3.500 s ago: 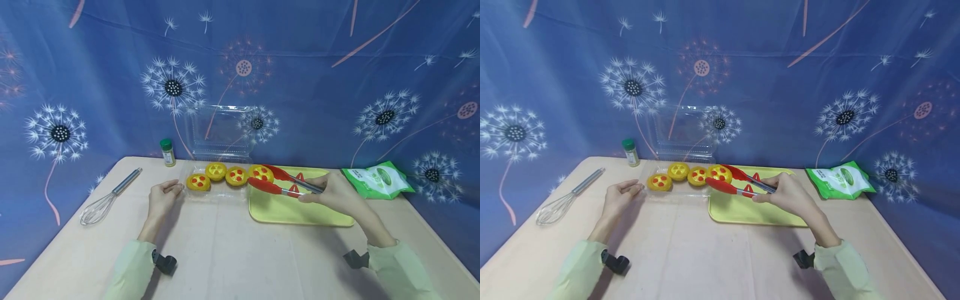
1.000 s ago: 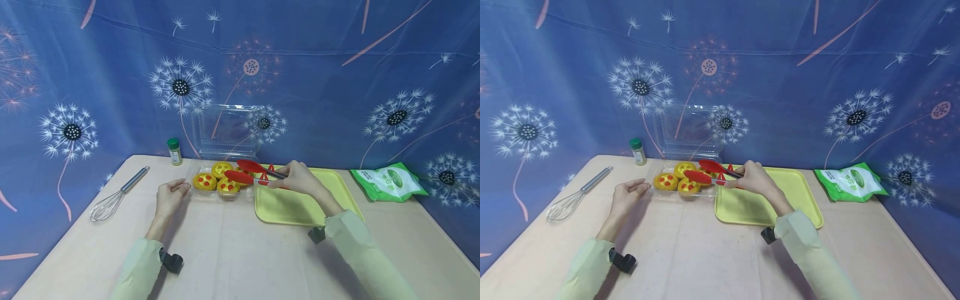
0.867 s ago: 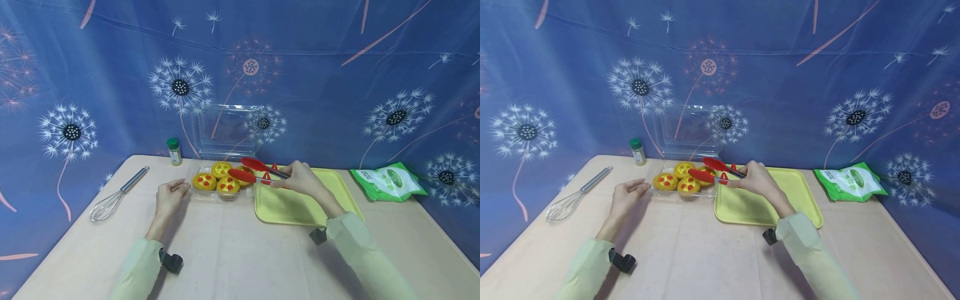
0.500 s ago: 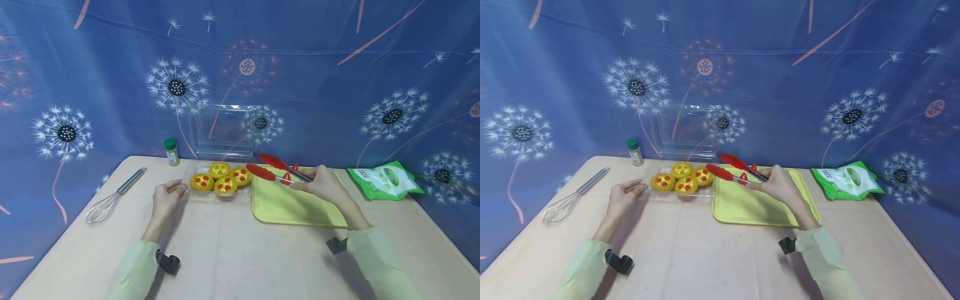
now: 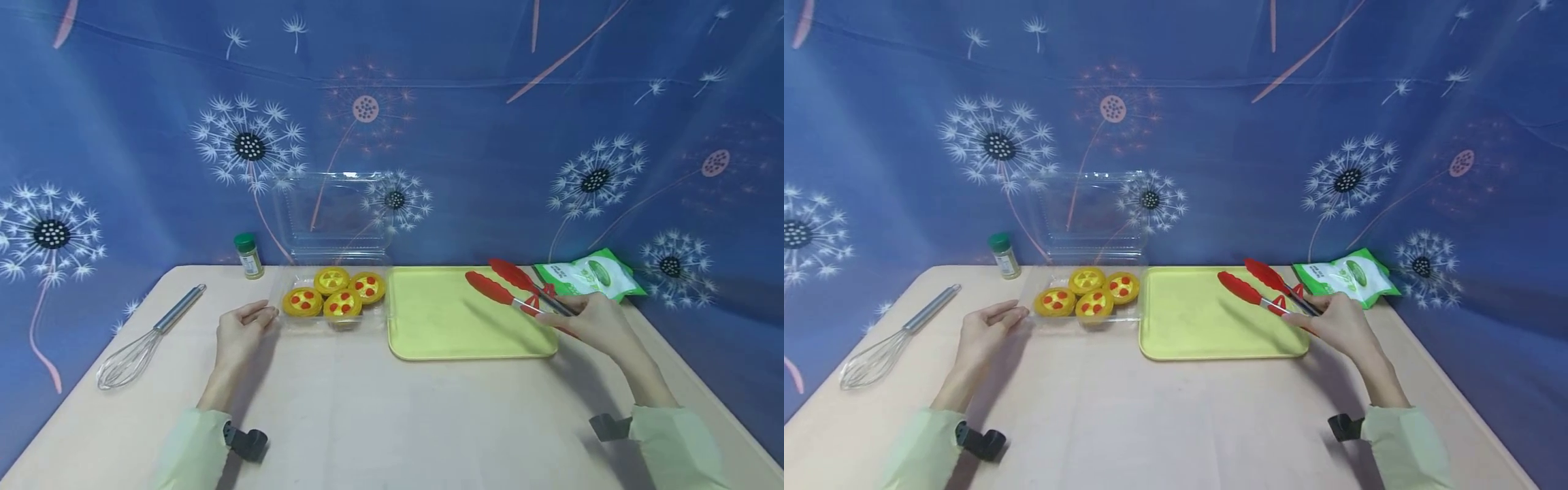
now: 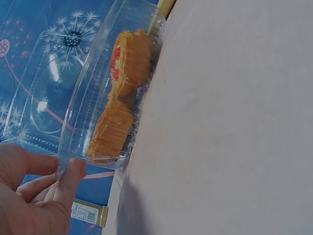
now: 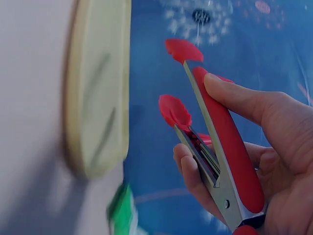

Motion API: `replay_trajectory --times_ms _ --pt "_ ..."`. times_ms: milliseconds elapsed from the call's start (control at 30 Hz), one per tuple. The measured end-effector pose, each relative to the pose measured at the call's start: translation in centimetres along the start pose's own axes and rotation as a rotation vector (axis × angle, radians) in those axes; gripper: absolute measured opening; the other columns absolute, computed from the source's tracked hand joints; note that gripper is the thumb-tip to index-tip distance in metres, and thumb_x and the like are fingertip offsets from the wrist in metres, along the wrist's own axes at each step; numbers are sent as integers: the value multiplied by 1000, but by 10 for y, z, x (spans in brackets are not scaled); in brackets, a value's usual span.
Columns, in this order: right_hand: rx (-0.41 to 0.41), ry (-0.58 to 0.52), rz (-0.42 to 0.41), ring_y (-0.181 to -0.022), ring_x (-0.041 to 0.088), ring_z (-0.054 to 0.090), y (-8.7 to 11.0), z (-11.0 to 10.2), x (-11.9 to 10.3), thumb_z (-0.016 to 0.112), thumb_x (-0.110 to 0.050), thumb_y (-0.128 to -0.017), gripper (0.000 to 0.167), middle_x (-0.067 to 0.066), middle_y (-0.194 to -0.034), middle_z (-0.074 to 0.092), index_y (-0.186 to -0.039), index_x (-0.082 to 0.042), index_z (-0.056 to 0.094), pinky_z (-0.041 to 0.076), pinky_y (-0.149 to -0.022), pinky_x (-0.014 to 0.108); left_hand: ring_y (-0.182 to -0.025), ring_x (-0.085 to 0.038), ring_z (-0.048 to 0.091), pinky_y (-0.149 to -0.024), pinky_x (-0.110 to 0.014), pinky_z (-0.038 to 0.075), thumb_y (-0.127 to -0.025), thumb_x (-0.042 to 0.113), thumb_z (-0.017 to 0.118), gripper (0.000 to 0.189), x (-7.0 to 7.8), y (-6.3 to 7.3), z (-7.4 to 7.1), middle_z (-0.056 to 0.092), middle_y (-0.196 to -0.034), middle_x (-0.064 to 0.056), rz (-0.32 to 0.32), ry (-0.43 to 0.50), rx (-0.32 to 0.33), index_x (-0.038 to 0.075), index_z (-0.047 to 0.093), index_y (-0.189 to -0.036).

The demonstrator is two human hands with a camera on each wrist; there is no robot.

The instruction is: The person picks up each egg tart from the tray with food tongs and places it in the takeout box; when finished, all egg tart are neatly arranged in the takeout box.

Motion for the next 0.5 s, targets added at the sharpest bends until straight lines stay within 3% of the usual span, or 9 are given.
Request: replay_trajectory --times_ms 67,200,233,367,500 --pt "14 29 15 -58 13 37 4 -3 14 73 -59 -79 85 0 -59 46 -136 0 54 31 -46 26 -96 1 65 -84 -14 56 -101 13 52 41 -1 1 -6 58 -131 -24 1 -16 9 -8 49 -137" --pt "37 76 65 -70 19 47 16 -9 44 73 -60 -78 85 12 -78 66 -134 1 55 34 -51 26 -92 3 65 -83 -13 56 -100 12 53 41 -2 2 -12 58 -130 -24 12 -17 21 -8 50 -136" --pt "40 87 81 -72 20 48 20 -10 52 73 -59 -79 85 13 -83 68 -134 3 55 35 -51 27 -91 3 65 -82 -13 56 -100 12 53 41 -2 2 -12 58 -129 -24 16 -14 22 -8 50 -136" --pt "23 87 156 -64 19 44 34 -15 82 73 -59 -79 87 9 -77 64 -133 7 54 31 -46 27 -85 8 64 -80 -13 57 -100 12 54 41 -1 2 -12 58 -128 -25 18 -10 22 -9 50 -135" --pt "-23 68 232 -66 20 43 45 -18 107 69 -63 -80 94 23 -99 67 -136 10 48 30 -46 29 -83 10 63 -80 -12 57 -100 11 54 41 -1 2 -12 57 -129 -25 13 -4 22 -9 50 -135"
Point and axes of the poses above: each hand's wrist, its own y-axis away from the middle knuckle, its own z-axis out of the palm, x = y × z, the point moved 6 cm from there along -y, towards the middle knuckle
